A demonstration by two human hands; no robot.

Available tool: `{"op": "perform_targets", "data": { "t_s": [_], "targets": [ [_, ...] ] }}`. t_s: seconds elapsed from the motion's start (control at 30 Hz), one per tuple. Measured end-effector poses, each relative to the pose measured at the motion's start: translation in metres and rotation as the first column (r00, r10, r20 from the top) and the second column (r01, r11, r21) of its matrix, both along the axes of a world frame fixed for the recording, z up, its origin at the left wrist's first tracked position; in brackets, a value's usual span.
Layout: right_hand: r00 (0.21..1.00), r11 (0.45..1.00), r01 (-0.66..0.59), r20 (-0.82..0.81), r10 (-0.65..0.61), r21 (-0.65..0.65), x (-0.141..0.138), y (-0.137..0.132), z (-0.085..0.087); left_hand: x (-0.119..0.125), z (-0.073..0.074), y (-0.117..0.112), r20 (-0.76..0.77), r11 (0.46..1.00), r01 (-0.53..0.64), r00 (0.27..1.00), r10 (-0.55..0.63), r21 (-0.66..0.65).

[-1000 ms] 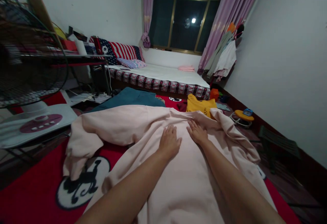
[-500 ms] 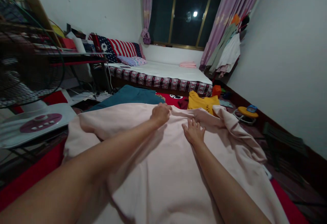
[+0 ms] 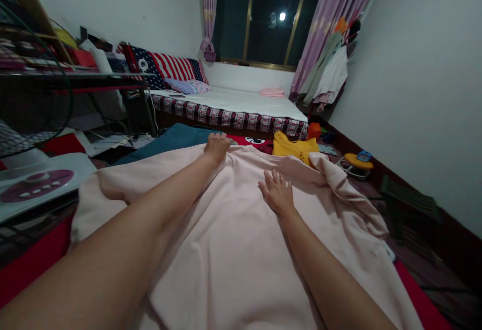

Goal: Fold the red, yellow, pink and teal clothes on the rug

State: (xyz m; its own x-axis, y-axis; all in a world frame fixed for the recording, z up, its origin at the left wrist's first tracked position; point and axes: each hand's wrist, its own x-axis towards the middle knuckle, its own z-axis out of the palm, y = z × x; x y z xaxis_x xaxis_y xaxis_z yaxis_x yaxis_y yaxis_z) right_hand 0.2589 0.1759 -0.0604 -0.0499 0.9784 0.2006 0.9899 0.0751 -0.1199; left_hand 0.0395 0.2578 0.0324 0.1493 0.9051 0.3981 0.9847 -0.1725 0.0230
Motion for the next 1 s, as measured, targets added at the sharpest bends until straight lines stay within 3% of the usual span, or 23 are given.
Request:
{"op": "perform_targets", "data": {
  "t_s": [0.1,0.17,0.3,0.4,0.47,0.63,0.77,1.0],
  "targets": [
    [0.999,0.999,0.035,0.004,-0.035,-0.033,-0.001,0.001,0.000,0.025,0.001,-0.009,-0.008,0.996,0.083,0.997,-0.083,0.017],
    [0.999,0.998,0.047,0.004,-0.047,-0.029,-0.001,0.002,-0.002,0.050,-0.009,-0.023,0.000,0.991,0.132,0.991,-0.132,0.001],
    [0.997,0.997,0.071,0.011,-0.071,-0.004,0.004,0.004,-0.005,0.092,-0.055,-0.059,0.044,0.964,0.238,0.971,-0.234,-0.115],
    [0.995,0.996,0.093,0.020,-0.093,-0.011,0.008,0.005,-0.006,0.098,-0.088,-0.076,0.095,0.953,0.245,0.968,-0.231,-0.177],
    [0.995,0.994,0.102,0.016,-0.102,-0.033,0.008,0.006,-0.005,0.095,-0.100,-0.079,0.132,0.949,0.239,0.968,-0.215,-0.205],
    [0.996,0.993,0.093,0.007,-0.093,-0.071,0.007,0.005,-0.001,0.094,-0.104,-0.080,0.156,0.963,0.199,0.973,-0.172,-0.180],
    [0.997,0.987,0.066,0.037,-0.061,-0.148,0.010,0.000,0.002,0.093,-0.102,-0.097,0.154,0.970,0.186,0.975,-0.161,-0.159],
    [0.991,0.976,-0.054,0.111,0.078,-0.211,0.031,-0.040,0.004,0.067,-0.094,-0.145,0.138,0.895,0.312,0.950,-0.282,-0.320]
  ]
}}
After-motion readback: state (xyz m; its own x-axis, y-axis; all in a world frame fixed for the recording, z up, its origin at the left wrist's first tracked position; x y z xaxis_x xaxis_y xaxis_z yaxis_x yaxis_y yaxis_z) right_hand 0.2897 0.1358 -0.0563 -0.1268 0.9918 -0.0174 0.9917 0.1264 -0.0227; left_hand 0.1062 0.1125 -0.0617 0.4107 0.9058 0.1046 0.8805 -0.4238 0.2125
